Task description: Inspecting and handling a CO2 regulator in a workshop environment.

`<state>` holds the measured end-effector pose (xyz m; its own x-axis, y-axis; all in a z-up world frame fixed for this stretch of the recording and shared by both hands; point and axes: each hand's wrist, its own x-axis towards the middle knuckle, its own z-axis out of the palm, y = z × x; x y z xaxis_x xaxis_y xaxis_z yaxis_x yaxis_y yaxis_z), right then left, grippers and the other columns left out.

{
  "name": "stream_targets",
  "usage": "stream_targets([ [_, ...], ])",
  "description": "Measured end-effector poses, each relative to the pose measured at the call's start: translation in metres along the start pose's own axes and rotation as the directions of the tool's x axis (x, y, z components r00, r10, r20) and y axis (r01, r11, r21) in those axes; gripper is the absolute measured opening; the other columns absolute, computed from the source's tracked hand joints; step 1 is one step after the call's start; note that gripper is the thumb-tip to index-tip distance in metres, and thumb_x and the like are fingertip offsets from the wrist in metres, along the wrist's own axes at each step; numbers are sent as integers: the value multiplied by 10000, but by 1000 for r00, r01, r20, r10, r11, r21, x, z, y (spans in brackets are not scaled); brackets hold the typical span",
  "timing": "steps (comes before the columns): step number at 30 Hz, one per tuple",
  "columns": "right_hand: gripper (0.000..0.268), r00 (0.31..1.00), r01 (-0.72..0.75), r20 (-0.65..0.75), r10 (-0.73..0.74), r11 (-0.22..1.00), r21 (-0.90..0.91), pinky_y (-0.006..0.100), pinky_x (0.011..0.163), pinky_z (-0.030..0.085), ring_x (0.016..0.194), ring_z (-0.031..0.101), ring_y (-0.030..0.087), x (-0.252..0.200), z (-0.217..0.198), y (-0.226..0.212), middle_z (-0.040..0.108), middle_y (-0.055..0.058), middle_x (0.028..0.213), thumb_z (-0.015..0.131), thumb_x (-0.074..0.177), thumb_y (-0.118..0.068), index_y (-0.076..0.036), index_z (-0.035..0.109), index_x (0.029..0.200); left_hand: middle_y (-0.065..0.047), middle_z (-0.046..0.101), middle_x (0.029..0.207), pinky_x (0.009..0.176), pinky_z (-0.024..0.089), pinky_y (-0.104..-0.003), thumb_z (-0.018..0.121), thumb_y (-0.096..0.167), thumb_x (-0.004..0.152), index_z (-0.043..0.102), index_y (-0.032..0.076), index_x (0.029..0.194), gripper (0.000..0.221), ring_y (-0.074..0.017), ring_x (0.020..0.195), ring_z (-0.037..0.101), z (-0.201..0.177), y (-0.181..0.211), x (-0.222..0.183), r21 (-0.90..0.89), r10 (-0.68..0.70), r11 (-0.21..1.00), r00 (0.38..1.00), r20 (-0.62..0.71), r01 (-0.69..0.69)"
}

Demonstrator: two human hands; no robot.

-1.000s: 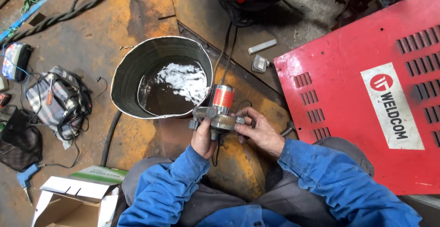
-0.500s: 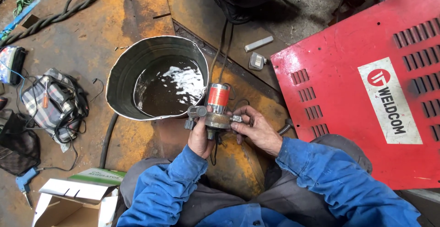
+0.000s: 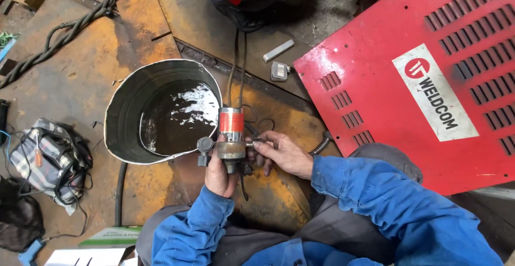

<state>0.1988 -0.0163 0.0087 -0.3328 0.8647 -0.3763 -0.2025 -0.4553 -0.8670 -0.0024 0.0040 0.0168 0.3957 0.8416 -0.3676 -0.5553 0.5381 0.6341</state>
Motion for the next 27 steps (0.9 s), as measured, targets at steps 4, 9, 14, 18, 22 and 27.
stream_targets([
  [4,381,1000,-4,1,4,1000,-10,309,574,601,698,686,162,-4,1,3,711,118,939,536,1056,-320,49,578,1144,-142,711,1008,802,558,-381,501,516,1060,616,-32,1233,586,-232,866,687,-7,-4,-4,9,-24,1000,1000,14,24],
  [9,395,999,-2,33,1,1000,13,305,573,599,673,687,144,-2,1,-4,716,82,923,523,1044,-371,16,595,1077,-133,722,1059,805,563,-398,514,501,1026,608,4,1241,550,-239,868,696,1,1,0,30,-5,1000,999,-36,7],
  [14,401,999,-16,37,16,1000,0,302,565,588,652,680,151,-2,-2,0,703,97,874,536,1048,-385,10,596,1087,-132,722,1067,814,558,-388,512,503,1030,607,2,1249,555,-231,879,697,-3,-1,1,40,-8,999,999,-32,10],
  [18,371,999,-34,31,34,999,4,300,569,590,691,677,141,1,-1,5,699,91,905,592,1024,-352,9,588,1109,-137,715,1063,826,549,-377,524,499,1061,614,-28,1258,569,-225,891,690,-10,-6,-1,50,9,999,1000,-8,-9],
  [22,343,998,-36,43,35,999,22,301,579,598,734,676,131,-2,-1,3,690,63,921,644,992,-293,10,565,1131,-129,719,1057,827,551,-373,541,487,1042,618,-13,1251,547,-218,892,688,-4,-7,1,36,0,999,1000,-31,1],
  [27,348,996,-85,5,85,995,-51,293,593,581,687,663,133,-5,2,-3,666,61,837,663,966,-253,-9,558,1191,-118,728,1060,830,563,-363,593,446,1011,636,2,1207,488,-207,929,700,9,-2,-3,62,52,997,998,-23,-50],
])
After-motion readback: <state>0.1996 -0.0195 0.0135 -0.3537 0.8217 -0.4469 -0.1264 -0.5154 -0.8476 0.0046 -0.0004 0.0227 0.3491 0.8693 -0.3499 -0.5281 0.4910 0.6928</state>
